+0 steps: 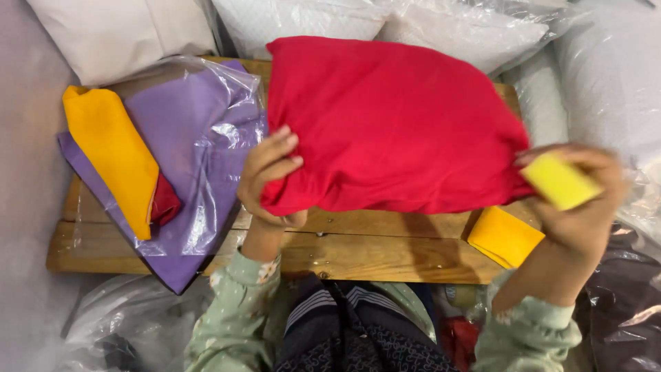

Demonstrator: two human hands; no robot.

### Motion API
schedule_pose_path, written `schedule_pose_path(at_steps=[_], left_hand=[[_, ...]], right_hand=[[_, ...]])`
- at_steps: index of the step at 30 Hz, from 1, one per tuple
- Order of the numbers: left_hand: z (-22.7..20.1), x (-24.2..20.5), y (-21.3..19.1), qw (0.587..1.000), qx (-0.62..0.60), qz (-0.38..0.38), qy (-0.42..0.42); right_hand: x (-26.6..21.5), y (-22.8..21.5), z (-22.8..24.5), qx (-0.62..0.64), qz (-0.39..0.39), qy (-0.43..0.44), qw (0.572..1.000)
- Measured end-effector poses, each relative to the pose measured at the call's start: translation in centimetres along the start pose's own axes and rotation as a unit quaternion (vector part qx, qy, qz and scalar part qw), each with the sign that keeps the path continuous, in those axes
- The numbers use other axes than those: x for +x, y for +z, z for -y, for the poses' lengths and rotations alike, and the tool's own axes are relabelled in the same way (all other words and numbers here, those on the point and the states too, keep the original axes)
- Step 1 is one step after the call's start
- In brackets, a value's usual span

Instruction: Trimming a thread from a red pillowcase, stuffing it with white fiberfill, zipping it closed, smoothing it with a sponge, and placing it into a plastic bag.

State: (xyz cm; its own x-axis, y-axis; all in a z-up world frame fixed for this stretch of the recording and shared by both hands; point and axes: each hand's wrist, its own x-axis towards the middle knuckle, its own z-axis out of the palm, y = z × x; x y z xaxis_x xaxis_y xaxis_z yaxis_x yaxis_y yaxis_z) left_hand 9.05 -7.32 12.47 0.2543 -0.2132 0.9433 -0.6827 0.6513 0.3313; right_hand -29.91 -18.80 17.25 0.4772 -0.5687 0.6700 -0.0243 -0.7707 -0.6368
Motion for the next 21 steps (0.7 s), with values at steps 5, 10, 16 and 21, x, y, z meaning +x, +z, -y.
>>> schedule_pose_path(at_steps=[5,10,16,21], left_hand=[[-1.4,-12.8,-6.6,0.971,0.099,0.205,-0.078],[-4.1,-13.2,-9.6,0.959,0.134,0.219,-0.122],[-5.7,-8.8,-6.9,0.972,0.185,0.129,-0.061],[-7.6,-7.0,0.0,0.961,0.198,0.157,-0.113]], right_hand=[[-10.5,4.9,-2.1,-0.142,0.045,0.294,0.944],[-15.5,4.3,-1.9,-0.147,-0.054,0.325,0.933],[-13.6,5.4,-2.8,-0.022,-0.241,0.206,0.948],[-12.7,9.3,-3.3,-0.055,-0.239,0.17,0.954]])
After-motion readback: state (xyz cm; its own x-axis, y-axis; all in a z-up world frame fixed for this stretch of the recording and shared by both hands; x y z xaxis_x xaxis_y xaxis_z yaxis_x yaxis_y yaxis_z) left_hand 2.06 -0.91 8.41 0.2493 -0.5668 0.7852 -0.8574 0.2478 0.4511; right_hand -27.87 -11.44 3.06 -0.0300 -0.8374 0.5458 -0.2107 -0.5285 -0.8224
